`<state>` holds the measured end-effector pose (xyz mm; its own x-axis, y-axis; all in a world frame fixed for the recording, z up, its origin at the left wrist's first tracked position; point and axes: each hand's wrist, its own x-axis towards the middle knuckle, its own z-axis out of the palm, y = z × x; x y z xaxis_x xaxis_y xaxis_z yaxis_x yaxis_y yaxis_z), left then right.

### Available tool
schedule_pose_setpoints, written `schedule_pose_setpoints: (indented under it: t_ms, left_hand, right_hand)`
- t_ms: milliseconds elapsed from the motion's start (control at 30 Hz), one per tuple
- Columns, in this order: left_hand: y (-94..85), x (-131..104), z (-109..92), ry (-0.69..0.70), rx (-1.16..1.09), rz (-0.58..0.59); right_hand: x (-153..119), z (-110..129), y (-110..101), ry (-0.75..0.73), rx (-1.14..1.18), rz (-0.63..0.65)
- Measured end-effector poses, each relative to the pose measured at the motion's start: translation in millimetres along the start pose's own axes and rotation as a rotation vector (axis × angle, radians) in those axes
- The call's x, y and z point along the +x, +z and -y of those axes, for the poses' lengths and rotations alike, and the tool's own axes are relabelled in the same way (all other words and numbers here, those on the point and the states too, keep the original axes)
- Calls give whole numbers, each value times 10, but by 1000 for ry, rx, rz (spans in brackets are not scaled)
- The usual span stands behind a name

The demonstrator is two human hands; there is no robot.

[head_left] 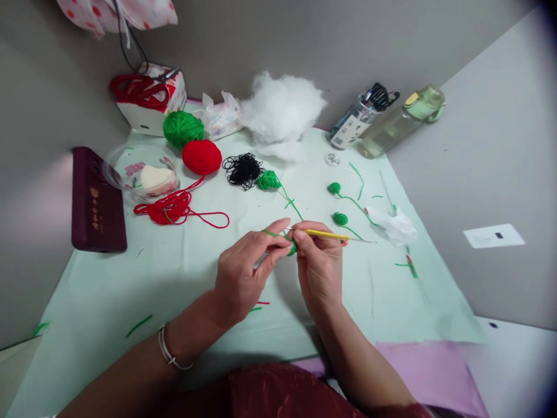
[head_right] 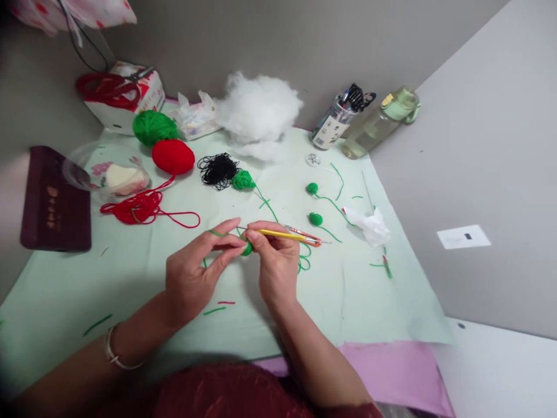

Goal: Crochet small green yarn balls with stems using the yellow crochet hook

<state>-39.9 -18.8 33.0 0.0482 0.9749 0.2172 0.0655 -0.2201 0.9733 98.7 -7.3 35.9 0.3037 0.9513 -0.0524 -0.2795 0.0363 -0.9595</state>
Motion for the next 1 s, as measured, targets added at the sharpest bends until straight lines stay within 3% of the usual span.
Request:
schedule_pose_setpoints:
  t_ms: [133, 300, 367, 467, 667, 1000]
  left_hand:
    - [5, -47, 112, 192, 249, 80]
    - [54, -32, 128, 339, 298, -49]
    - [61, -20, 90, 269, 194, -62]
    - [42, 5, -4, 27, -40, -12]
    - [-81, 109, -166, -364, -481, 145]
    - [-262, 230, -155, -506, -708, 371]
  right_hand:
    - [-2, 6, 11, 6, 49, -24]
    - [-33, 44, 24, 7, 19, 26]
    - [-35, 68, -4, -13, -2, 104]
    - [-18, 90, -75, -63, -33, 220]
    - [40, 79, -168, -221, -36, 308]
    - [89, 106, -271, -275, -73, 413]
